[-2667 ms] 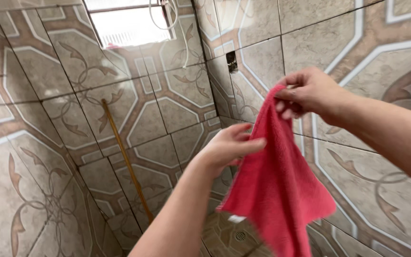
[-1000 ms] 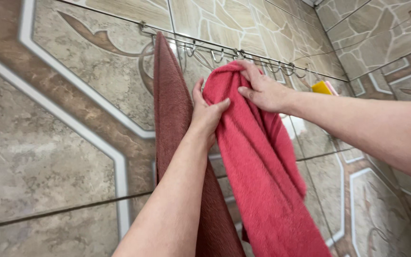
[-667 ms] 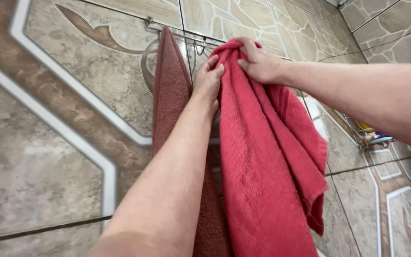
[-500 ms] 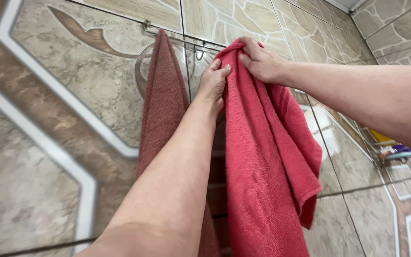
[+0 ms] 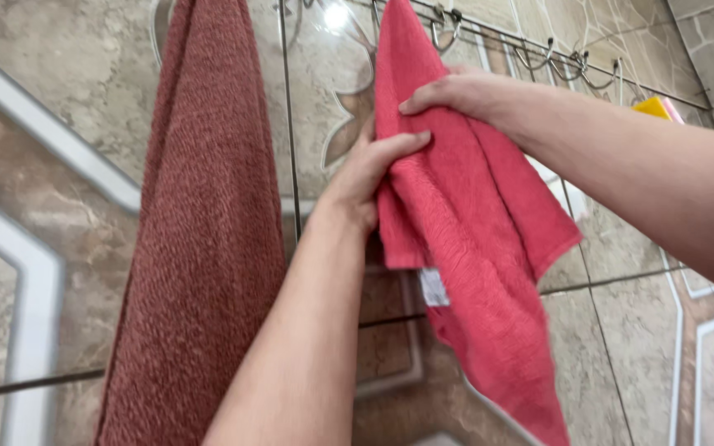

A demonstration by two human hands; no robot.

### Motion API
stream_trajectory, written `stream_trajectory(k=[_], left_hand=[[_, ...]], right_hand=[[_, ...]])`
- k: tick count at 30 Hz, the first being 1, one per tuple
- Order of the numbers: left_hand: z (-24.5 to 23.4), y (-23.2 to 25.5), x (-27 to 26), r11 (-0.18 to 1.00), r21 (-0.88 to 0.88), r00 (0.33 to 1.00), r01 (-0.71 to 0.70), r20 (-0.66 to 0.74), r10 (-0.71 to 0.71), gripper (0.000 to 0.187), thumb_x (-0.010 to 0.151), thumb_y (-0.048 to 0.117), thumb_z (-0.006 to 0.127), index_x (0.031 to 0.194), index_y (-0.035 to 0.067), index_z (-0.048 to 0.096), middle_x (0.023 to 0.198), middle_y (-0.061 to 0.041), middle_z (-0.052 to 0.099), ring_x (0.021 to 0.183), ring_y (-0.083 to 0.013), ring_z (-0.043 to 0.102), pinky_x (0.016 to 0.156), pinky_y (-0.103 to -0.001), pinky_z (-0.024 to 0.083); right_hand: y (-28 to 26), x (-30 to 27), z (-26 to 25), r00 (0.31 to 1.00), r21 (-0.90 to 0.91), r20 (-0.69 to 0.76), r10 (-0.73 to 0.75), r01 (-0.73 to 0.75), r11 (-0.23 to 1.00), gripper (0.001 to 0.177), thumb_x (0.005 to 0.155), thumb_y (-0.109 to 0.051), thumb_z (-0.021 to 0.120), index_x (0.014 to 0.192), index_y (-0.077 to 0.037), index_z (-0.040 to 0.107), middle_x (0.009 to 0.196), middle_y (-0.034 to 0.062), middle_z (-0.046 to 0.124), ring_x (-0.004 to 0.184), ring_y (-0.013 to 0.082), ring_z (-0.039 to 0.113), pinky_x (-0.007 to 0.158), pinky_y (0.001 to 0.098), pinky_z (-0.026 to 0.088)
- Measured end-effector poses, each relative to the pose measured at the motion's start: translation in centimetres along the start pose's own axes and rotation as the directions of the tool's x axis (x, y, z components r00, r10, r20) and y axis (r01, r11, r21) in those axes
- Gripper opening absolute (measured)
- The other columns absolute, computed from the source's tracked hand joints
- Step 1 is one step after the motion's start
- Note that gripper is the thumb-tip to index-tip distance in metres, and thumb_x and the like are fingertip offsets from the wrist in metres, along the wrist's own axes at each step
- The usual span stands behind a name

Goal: The person wipes a wall-mounted toilet paper dispenser, opens it, and loads a new roll of toilet paper. They then place another roll on a wall-mounted holder and store a spare roll in a bathroom cabinet. Finally, they hang a red towel on a wall hook.

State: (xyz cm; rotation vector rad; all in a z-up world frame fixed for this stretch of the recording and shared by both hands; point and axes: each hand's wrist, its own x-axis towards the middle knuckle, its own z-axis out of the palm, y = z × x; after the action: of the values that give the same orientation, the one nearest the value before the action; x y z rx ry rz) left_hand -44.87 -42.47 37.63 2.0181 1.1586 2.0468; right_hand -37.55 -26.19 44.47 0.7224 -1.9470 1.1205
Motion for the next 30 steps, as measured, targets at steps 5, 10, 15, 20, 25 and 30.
stream_trajectory(k=[5, 10, 15, 20, 25, 30], left_hand=[[1.0, -2.7, -6.8, 0.889, -0.434, 0.946, 0.146, -0.201, -0.254, 0.060, 0.073, 0.016, 0.077, 0.129, 0.000, 0.061, 0.125, -0.019, 0.068, 0.109, -0.0337, 0.069, 0.089, -0.050, 0.060], [1.5, -5.4, -8.9, 0.780, -0.619, 0.975, 0.092, -0.104, -0.198, 0.047, 0.082, 0.024, 0.076, 0.121, 0.000, 0.065, 0.119, -0.017, 0.066, 0.102, -0.0311, 0.067, 0.091, -0.048, 0.056], [4.0, -7.8, -13.2, 0.660, -0.749, 0.931, 0.064, -0.193, -0.309, 0.049, 0.095, 0.037, 0.068, 0.130, 0.003, 0.065, 0.115, -0.016, 0.073, 0.101, -0.0280, 0.072, 0.092, -0.041, 0.060], [6.6, -7.3, -19.3, 0.681, -0.716, 0.941, 0.152, -0.105, -0.321, 0.078, 0.086, 0.065, 0.069, 0.133, 0.003, 0.064, 0.112, -0.020, 0.072, 0.099, -0.0341, 0.072, 0.088, -0.053, 0.061], [8.6, -6.6, -22.1, 0.673, -0.676, 0.837, 0.300, -0.152, -0.526, 0.051, 0.079, 0.012, 0.078, 0.127, 0.004, 0.064, 0.113, -0.015, 0.075, 0.103, -0.0284, 0.074, 0.089, -0.047, 0.063], [11.8, -8.2, -23.8, 0.391, -0.850, 0.806, 0.354, 0.065, -0.589, 0.029, 0.094, 0.011, 0.071, 0.119, -0.001, 0.064, 0.101, -0.014, 0.073, 0.076, -0.0190, 0.072, 0.072, -0.036, 0.062]], right_hand=[[2.2, -9.7, -0.5, 0.944, 0.665, 0.329, 0.019, -0.246, 0.706, 0.056, 0.083, -0.040, 0.071, 0.130, -0.011, 0.065, 0.121, 0.0085, 0.074, 0.102, 0.0207, 0.076, 0.088, 0.0392, 0.062], [2.4, -14.5, 0.3, 0.907, 0.271, 0.347, -0.239, 0.147, 0.951, 0.056, 0.096, -0.043, 0.063, 0.142, -0.012, 0.054, 0.144, 0.0070, 0.061, 0.130, 0.0215, 0.058, 0.110, 0.0410, 0.045], [3.1, -21.4, 2.0, 0.770, 0.793, 0.573, -0.282, -0.432, 0.430, 0.075, 0.087, -0.055, 0.075, 0.141, -0.009, 0.051, 0.146, 0.0126, 0.055, 0.139, 0.0321, 0.048, 0.117, 0.0532, 0.031], [4.5, -24.9, 3.4, 0.930, 0.807, 0.266, 0.255, -0.359, 0.468, 0.063, 0.077, -0.050, 0.076, 0.128, -0.018, 0.062, 0.132, 0.0076, 0.066, 0.130, 0.0286, 0.056, 0.110, 0.0692, 0.034], [2.1, -26.4, 2.9, 0.903, 0.795, 0.044, 0.426, -0.291, 0.533, 0.031, 0.087, -0.033, 0.073, 0.116, -0.025, 0.063, 0.123, -0.0077, 0.061, 0.135, 0.0201, 0.054, 0.117, 0.0680, 0.035], [-1.0, -29.0, 4.2, 0.829, 0.705, 0.064, 0.556, -0.432, 0.562, 0.038, 0.086, -0.041, 0.065, 0.119, -0.021, 0.063, 0.120, 0.0003, 0.070, 0.119, 0.0241, 0.063, 0.102, 0.0631, 0.040]])
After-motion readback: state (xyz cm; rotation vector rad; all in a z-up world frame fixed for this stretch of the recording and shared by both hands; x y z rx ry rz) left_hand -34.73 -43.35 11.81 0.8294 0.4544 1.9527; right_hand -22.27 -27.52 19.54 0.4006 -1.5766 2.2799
